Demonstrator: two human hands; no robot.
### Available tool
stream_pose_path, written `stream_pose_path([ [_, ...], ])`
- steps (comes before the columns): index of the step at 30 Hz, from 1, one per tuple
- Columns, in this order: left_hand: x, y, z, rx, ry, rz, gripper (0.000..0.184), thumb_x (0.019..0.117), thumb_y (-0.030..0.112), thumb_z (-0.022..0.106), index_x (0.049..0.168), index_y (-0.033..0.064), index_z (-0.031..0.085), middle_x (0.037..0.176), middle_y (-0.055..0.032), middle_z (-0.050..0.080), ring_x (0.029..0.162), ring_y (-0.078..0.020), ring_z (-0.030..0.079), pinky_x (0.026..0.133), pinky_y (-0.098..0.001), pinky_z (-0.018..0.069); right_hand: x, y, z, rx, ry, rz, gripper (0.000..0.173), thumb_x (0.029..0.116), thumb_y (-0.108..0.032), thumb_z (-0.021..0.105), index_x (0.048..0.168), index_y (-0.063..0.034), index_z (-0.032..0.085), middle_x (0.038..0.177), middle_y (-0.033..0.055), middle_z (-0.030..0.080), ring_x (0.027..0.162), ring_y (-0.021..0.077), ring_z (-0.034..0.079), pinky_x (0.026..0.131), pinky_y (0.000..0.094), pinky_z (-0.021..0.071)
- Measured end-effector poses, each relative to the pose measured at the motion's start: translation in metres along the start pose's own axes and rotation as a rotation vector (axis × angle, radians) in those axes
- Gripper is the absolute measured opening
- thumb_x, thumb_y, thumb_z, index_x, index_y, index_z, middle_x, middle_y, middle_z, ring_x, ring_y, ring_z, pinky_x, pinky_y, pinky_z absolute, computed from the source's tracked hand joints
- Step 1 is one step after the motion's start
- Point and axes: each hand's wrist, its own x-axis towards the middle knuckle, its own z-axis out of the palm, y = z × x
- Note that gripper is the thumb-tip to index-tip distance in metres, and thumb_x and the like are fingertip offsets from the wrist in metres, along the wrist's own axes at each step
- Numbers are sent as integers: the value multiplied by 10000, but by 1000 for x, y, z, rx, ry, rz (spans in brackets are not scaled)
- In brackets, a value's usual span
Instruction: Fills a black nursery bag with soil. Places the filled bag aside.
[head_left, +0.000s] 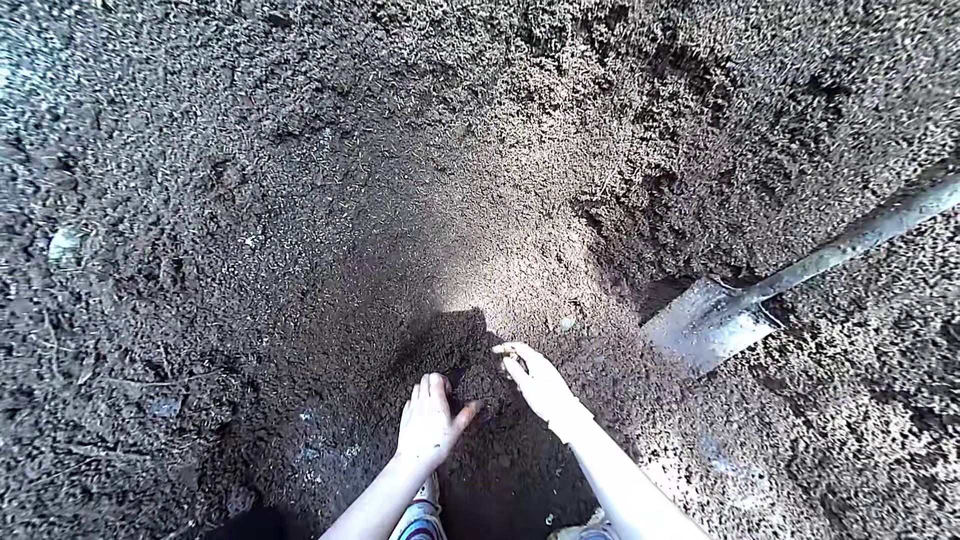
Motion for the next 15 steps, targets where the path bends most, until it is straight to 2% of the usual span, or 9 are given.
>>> stream_pose_path([
  [1, 3, 3, -3, -13, -96, -114, 704, 963, 569, 627, 1393, 25, 509, 1355, -217, 586, 1244, -373, 598, 1020, -568, 488, 4, 7, 4, -42, 102, -34, 367, 1083, -182, 446, 1367, -9, 604, 1361, 179, 632, 1273, 250, 598, 1120, 385, 441],
  [2, 6, 5, -3, -19, -180, -188, 714, 972, 600, 595, 1414, 48, 490, 1325, -216, 613, 1215, -381, 623, 993, -593, 498, 8, 11, 9, -109, 197, -68, 393, 1077, -237, 467, 1355, -2, 616, 1333, 207, 637, 1282, 307, 584, 1137, 432, 418],
  [5, 8, 5, -3, -17, -332, -260, 695, 1001, 644, 501, 1361, 50, 541, 1215, -228, 668, 1159, -401, 649, 956, -624, 497, 14, 0, 25, -313, 451, -250, 482, 1035, -366, 512, 1344, -22, 649, 1265, 224, 662, 1223, 424, 596, 1082, 616, 408],
  [7, 7, 5, -3, 29, -406, -247, 669, 1043, 617, 421, 1315, 31, 595, 1231, -239, 663, 1185, -402, 637, 971, -634, 484, 19, -3, 47, -398, 500, -383, 532, 1026, -415, 488, 1394, -59, 629, 1450, 234, 569, 1405, 510, 441, 1142, 773, 204],
  [8, 6, 6, -2, 53, -427, -229, 627, 1070, 569, 393, 1290, 22, 606, 1227, -242, 659, 1183, -402, 634, 967, -634, 482, 23, -1, 61, -443, 459, -402, 535, 1025, -433, 475, 1434, -116, 611, 1524, 221, 504, 1458, 520, 358, 1145, 796, 139],
  [10, 6, 8, -1, 78, -427, -196, 514, 1098, 455, 382, 1253, 22, 611, 1204, -235, 660, 1166, -397, 638, 948, -628, 489, 31, 10, 83, -564, 241, -312, 520, 1062, -451, 420, 1547, -275, 485, 1643, 121, 371, 1548, 406, 244, 1201, 746, 74],
  [11, 6, 8, 0, 79, -411, -191, 478, 1104, 419, 375, 1249, 27, 609, 1196, -229, 662, 1160, -392, 640, 943, -623, 492, 37, 12, 86, -567, 174, -269, 525, 1075, -435, 390, 1576, -283, 433, 1665, 90, 336, 1565, 349, 225, 1225, 709, 57],
  [13, 8, 4, -4, 38, -359, -194, 444, 1107, 378, 371, 1238, 27, 607, 1166, -225, 663, 1134, -386, 644, 933, -619, 492, 46, 15, 78, -465, 207, -232, 557, 1065, -407, 445, 1567, -165, 445, 1644, 132, 365, 1549, 335, 275, 1250, 647, 104],
  [15, 9, -5, -4, -44, -315, -195, 430, 1111, 355, 376, 1221, 12, 610, 1117, -225, 656, 1080, -383, 643, 919, -616, 485, 39, 21, 54, -356, 185, -60, 629, 1037, -471, 504, 1507, -53, 492, 1602, 190, 406, 1501, 332, 368, 1249, 508, 257],
])
